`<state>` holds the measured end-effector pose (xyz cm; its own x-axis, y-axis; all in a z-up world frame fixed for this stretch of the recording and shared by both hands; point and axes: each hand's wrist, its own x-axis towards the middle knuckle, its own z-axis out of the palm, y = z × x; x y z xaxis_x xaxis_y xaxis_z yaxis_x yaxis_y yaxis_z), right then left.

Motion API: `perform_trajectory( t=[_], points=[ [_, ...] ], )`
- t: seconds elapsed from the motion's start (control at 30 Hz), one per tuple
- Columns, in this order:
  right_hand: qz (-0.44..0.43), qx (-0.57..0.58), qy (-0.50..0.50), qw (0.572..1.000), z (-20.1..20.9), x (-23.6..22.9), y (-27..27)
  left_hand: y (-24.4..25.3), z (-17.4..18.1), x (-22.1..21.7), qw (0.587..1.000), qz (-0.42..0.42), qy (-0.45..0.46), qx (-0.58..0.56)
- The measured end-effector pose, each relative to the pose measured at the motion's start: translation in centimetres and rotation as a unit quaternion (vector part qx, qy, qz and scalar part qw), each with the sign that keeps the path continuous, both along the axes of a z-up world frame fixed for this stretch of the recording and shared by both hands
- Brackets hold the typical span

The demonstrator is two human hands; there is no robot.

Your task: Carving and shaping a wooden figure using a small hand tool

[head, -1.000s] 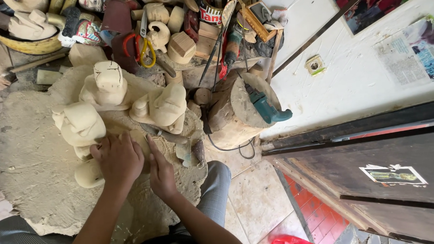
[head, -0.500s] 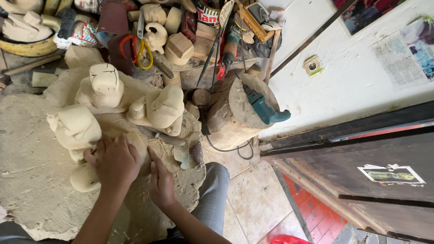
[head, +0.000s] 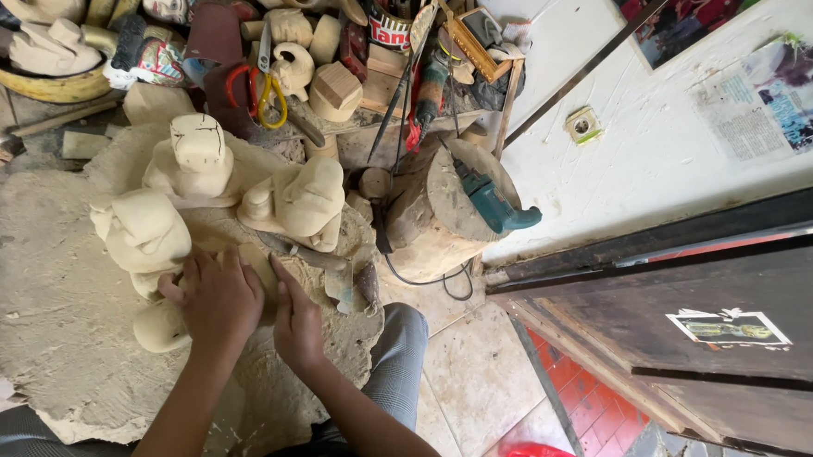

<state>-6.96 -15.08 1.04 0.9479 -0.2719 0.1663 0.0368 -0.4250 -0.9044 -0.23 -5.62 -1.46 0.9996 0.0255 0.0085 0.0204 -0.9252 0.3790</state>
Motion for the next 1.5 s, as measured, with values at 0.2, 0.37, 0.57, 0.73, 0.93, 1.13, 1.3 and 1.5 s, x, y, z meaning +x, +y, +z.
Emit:
perform_trajectory(
  t=[0.2, 0.37, 0.57, 0.73, 0.93, 1.13, 1.3, 1.5],
  points=[
    [0.019, -0.035, -0.012, 0.999, 1.9, -1.6, 0.4, 0.2, 3.0, 0.3, 0.999, 0.004, 0.038, 0.03],
    [0.034, -0.006, 0.027, 0.999, 1.0, -4.9, -0.5, 0.5, 1.6, 0.4, 0.998, -0.029, -0.027, 0.044],
    [0.003, -0.007, 0.056, 0.998, 1.9, -0.3, 0.3, 0.2, 1.9, -1.1, 0.995, -0.018, -0.079, 0.055],
    [0.018, -0.029, 0.061, 0.998, 1.4, 3.9, -0.8, 0.0, 1.7, -2.0, 0.982, -0.041, -0.167, 0.084],
    [0.053, -0.019, 0.089, 0.994, 4.6, 1.6, -1.1, 0.5, -0.2, -0.5, 0.994, -0.036, -0.1, 0.041],
    [0.046, 0.03, 0.105, 0.993, 2.7, -3.4, -2.8, 2.5, -1.6, 0.9, 0.994, -0.016, -0.109, -0.022],
    [0.054, 0.089, 0.055, 0.993, 4.7, -3.8, -3.4, 6.9, 1.4, -1.0, 0.921, -0.139, -0.229, -0.282],
    [0.098, -0.031, 0.01, 0.995, 6.6, -1.5, -2.3, 12.4, 3.9, -5.7, 0.948, -0.018, -0.105, -0.3]
  ],
)
